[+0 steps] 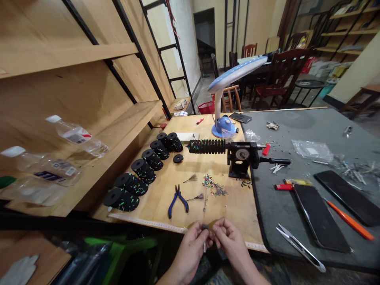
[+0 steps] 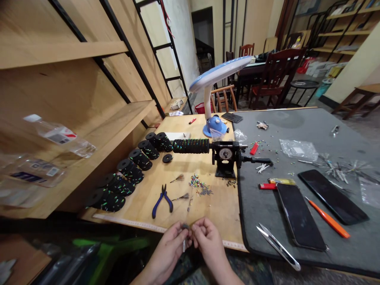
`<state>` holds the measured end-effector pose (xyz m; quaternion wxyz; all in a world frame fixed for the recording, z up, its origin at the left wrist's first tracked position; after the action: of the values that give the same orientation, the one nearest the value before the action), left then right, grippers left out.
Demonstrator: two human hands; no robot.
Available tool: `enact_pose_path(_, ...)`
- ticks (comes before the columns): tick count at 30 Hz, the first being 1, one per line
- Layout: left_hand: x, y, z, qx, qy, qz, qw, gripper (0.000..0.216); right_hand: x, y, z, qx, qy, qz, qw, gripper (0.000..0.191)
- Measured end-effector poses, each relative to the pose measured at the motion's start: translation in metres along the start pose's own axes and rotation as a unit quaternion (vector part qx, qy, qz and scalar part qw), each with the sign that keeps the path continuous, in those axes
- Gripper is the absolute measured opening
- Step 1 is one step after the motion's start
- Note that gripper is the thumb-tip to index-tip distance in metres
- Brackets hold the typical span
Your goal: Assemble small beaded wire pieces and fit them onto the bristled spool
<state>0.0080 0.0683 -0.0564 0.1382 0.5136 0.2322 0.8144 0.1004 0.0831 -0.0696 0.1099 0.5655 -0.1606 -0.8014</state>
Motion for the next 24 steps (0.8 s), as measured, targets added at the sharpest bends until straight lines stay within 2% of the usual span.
enact_pose_path(2, -0.001, 0.0, -0.002, 0.009, -0.006, -0.002, 1.0, 0.029, -0.003, 0.0, -0.003, 0.006, -0.005, -0.003, 1.0, 0.051)
enact_pose_path(6, 0.0, 0.0, -0.006, 0.019, -0.029, 0.011, 0.999, 0.032, -0.01, -0.004, -0.024, 0.075, -0.003, -0.022, 0.997, 0.053)
enact_pose_path(8, 0.001, 0.001, -0.006, 0.02, -0.032, 0.008, 0.999, 0.035, -0.012, -0.005, -0.03, 0.089, 0.01, -0.025, 0.996, 0.054)
enact_pose_path(18, -0.005, 0.003, -0.004, 0.021, -0.023, -0.014, 0.999, 0.036, 0.005, 0.003, -0.018, 0.054, 0.059, 0.003, 0.997, 0.056)
enact_pose_path(24, -0.009, 0.0, -0.008, 0.022, -0.052, 0.013, 0.998, 0.036, 0.002, 0.003, -0.014, 0.054, 0.055, 0.005, 0.997, 0.056)
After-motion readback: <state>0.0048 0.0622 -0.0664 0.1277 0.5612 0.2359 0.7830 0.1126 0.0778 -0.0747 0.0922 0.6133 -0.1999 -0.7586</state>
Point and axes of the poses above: each hand's wrist, its own y-axis away from the middle knuckle, its own z-axis out of the palm, x = y × z, the point moved 8 cm from there along -y, towards the middle knuckle, and after that the axes turned 10 degrees about x, right-handed, at the moved point
